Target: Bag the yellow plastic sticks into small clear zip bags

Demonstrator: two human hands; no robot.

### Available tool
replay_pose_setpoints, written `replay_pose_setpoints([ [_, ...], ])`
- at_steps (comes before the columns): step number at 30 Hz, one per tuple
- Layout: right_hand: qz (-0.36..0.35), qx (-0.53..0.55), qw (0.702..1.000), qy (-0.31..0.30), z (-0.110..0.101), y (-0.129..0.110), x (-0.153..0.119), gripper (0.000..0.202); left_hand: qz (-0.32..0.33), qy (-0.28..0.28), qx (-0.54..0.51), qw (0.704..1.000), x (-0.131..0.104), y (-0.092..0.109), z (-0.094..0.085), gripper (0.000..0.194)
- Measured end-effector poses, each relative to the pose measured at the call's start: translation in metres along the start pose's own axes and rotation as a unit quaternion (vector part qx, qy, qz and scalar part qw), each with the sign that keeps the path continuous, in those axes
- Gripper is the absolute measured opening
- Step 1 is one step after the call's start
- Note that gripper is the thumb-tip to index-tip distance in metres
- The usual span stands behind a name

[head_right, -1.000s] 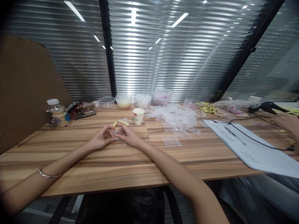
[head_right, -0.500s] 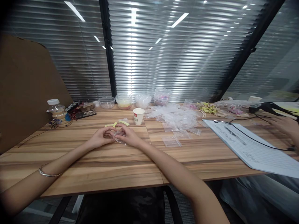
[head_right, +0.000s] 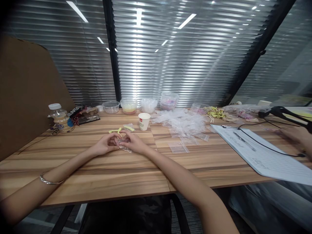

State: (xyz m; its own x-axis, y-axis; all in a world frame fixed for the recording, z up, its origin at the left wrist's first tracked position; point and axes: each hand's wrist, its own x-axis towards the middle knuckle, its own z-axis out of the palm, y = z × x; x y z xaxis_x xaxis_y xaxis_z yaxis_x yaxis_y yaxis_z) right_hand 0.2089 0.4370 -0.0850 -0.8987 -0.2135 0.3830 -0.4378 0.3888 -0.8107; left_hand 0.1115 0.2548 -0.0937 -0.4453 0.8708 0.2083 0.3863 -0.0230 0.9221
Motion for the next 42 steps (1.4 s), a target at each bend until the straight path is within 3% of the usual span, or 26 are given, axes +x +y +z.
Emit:
replay_pose_setpoints([
  [14, 0.002, -0.024, 1.000, -0.006, -0.002, 0.002, 0.000, 0.056, -0.067, -0.013, 0.000, 0.998, -0.001, 0.006, -0.007, 0.058],
  [19, -0.020, -0.052, 0.998, -0.015, -0.004, -0.001, 0.001, 0.051, -0.058, -0.039, 0.002, 0.998, -0.001, 0.008, -0.009, 0.060],
  [29, -0.050, -0.116, 0.992, -0.029, -0.007, -0.005, 0.002, 0.048, -0.041, -0.038, 0.007, 0.998, -0.001, 0.006, -0.009, 0.053],
  [42, -0.044, -0.132, 0.990, -0.035, -0.008, -0.003, -0.001, 0.045, -0.004, -0.044, 0.051, 0.998, -0.002, 0.009, -0.007, 0.042],
])
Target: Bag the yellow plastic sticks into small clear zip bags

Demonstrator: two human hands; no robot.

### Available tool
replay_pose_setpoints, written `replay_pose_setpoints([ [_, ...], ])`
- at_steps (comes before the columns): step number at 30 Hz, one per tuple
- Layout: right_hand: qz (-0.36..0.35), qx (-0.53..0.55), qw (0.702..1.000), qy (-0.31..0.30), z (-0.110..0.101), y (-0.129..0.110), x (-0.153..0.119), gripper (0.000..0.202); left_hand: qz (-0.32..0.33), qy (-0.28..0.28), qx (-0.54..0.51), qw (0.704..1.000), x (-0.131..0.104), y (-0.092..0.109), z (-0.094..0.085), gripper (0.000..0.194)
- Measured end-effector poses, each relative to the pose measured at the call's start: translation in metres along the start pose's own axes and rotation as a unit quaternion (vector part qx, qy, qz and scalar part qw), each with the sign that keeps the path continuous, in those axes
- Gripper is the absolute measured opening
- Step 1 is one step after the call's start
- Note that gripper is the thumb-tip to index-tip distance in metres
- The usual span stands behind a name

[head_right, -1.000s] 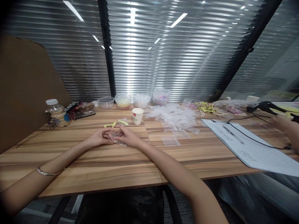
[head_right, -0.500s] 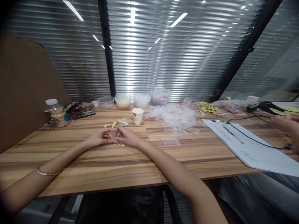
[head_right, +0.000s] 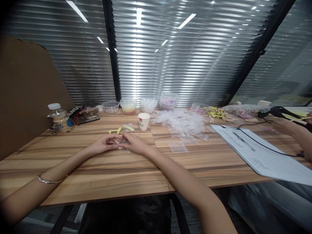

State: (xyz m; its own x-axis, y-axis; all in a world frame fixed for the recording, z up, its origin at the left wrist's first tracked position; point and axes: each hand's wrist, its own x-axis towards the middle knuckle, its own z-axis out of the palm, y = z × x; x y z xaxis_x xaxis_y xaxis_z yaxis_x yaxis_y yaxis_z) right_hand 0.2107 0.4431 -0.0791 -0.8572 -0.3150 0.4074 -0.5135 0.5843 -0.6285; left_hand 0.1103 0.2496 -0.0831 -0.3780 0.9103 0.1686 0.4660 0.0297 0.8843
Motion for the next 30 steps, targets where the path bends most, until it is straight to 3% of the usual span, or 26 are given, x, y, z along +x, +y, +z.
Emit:
replay_pose_setpoints([
  [8, 0.018, 0.029, 0.999, 0.017, -0.001, -0.004, 0.002, 0.046, 0.021, 0.040, -0.006, 0.999, 0.000, -0.001, 0.006, 0.040],
  [14, 0.083, 0.116, 0.989, 0.042, 0.001, -0.002, 0.004, 0.061, 0.017, 0.097, -0.114, 0.989, 0.002, -0.002, 0.010, 0.032],
  [18, 0.112, 0.203, 0.972, 0.043, 0.005, 0.004, 0.006, 0.059, 0.027, 0.119, -0.115, 0.986, 0.004, -0.004, 0.013, 0.030],
  [22, 0.138, 0.320, 0.937, -0.006, 0.007, 0.004, 0.006, 0.059, 0.051, 0.112, -0.088, 0.988, 0.002, -0.003, 0.014, 0.030],
  [25, 0.158, 0.360, 0.919, -0.033, 0.006, 0.001, 0.004, 0.063, 0.061, 0.113, -0.009, 0.992, 0.000, 0.003, 0.014, 0.025],
  [30, 0.163, 0.368, 0.915, -0.002, 0.009, 0.001, 0.004, 0.069, 0.069, 0.107, 0.101, 0.987, -0.003, 0.010, 0.012, 0.027],
])
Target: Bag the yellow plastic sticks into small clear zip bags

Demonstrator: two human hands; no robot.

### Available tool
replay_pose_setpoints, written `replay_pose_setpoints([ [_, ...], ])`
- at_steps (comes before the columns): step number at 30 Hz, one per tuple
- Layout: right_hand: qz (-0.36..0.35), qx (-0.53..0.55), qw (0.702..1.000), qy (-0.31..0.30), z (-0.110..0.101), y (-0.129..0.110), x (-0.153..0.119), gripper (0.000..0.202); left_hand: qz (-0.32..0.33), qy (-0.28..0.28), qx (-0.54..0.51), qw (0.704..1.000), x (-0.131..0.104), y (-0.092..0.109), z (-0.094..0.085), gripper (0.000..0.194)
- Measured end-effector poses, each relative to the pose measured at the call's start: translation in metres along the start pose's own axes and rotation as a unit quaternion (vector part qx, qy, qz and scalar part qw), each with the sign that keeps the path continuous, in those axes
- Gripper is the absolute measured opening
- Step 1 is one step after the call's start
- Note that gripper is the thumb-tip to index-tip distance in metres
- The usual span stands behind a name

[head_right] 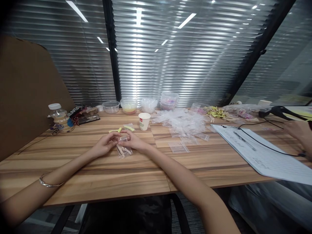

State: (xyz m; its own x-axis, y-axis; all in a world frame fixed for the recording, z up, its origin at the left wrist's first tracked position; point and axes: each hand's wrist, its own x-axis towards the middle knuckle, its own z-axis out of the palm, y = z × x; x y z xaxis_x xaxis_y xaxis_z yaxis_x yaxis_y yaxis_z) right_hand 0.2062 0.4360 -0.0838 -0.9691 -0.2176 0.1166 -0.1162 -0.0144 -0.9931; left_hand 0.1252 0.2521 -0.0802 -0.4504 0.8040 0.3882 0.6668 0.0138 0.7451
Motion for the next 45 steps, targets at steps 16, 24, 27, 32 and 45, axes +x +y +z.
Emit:
replay_pose_setpoints([
  [16, -0.013, 0.111, 0.993, 0.033, 0.009, 0.003, 0.000, 0.067, -0.019, -0.002, -0.154, 0.988, 0.002, -0.005, 0.001, 0.050],
  [24, -0.009, 0.102, 0.994, 0.043, 0.010, 0.003, 0.001, 0.064, -0.025, -0.006, -0.154, 0.988, 0.003, -0.004, 0.001, 0.039],
  [27, -0.007, 0.094, 0.994, 0.057, 0.010, 0.005, 0.002, 0.065, -0.030, -0.015, -0.155, 0.987, 0.005, -0.001, 0.002, 0.035],
  [32, -0.007, 0.095, 0.994, 0.053, 0.011, 0.005, 0.002, 0.066, -0.030, -0.018, -0.158, 0.987, 0.006, 0.005, 0.002, 0.035],
  [45, -0.013, 0.113, 0.990, 0.077, 0.010, 0.006, 0.003, 0.056, -0.049, 0.013, -0.136, 0.989, 0.005, -0.006, 0.000, 0.046],
])
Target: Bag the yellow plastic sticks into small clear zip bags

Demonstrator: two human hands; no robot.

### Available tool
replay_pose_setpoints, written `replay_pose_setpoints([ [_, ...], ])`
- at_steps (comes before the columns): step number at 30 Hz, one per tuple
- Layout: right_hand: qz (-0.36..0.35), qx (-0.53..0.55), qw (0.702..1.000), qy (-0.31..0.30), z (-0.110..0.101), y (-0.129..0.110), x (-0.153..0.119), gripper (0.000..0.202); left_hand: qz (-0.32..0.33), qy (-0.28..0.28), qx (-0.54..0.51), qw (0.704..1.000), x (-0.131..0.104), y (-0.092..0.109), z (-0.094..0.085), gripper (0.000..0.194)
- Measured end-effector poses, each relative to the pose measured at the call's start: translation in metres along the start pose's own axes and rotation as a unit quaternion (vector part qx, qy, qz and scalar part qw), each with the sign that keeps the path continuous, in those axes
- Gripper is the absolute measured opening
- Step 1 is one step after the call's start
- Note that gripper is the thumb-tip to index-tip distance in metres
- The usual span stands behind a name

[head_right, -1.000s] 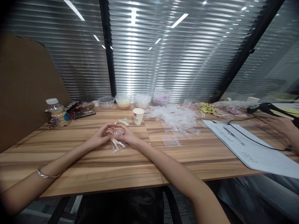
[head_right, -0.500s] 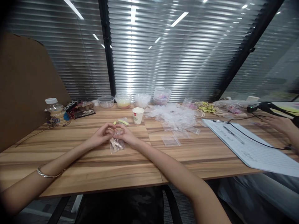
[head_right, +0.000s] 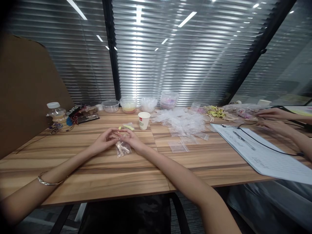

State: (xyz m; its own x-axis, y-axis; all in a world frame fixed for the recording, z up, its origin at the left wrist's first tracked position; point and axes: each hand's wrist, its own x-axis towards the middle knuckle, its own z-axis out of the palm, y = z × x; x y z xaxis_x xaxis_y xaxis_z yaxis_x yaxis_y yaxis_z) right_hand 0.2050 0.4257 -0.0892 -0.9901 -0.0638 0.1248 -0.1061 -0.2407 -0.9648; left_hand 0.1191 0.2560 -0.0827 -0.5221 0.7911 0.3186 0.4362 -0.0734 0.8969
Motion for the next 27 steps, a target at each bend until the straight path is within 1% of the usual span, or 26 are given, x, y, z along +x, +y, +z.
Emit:
replay_pose_setpoints([
  [4, 0.000, 0.004, 1.000, 0.002, -0.0011, 0.0026, 0.0013, 0.056, -0.006, -0.003, -0.013, 1.000, 0.0013, -0.0032, -0.0008, 0.047],
  [8, -0.001, 0.014, 1.000, 0.007, -0.0021, 0.0036, 0.0023, 0.054, -0.004, 0.019, -0.062, 0.998, 0.0023, -0.0054, -0.0008, 0.048],
  [12, -0.017, -0.003, 1.000, 0.020, -0.0030, 0.0026, 0.0023, 0.049, -0.007, 0.042, -0.095, 0.995, 0.0027, -0.0056, 0.0000, 0.047],
  [15, -0.020, -0.008, 1.000, 0.011, -0.0027, 0.0021, 0.0017, 0.048, -0.008, 0.051, -0.091, 0.995, 0.0029, -0.0047, 0.0007, 0.047],
  [20, -0.009, -0.002, 1.000, 0.015, 0.0011, 0.0014, -0.0004, 0.055, 0.002, 0.026, -0.050, 0.998, 0.0023, -0.0017, 0.0004, 0.048],
  [23, -0.002, -0.010, 1.000, 0.021, 0.0031, 0.0010, -0.0012, 0.056, 0.005, 0.029, -0.025, 0.999, 0.0016, -0.0001, 0.0002, 0.051],
  [27, -0.005, 0.000, 1.000, 0.029, 0.0016, 0.0018, 0.0001, 0.057, 0.017, 0.031, -0.035, 0.999, 0.0007, -0.0005, 0.0019, 0.049],
])
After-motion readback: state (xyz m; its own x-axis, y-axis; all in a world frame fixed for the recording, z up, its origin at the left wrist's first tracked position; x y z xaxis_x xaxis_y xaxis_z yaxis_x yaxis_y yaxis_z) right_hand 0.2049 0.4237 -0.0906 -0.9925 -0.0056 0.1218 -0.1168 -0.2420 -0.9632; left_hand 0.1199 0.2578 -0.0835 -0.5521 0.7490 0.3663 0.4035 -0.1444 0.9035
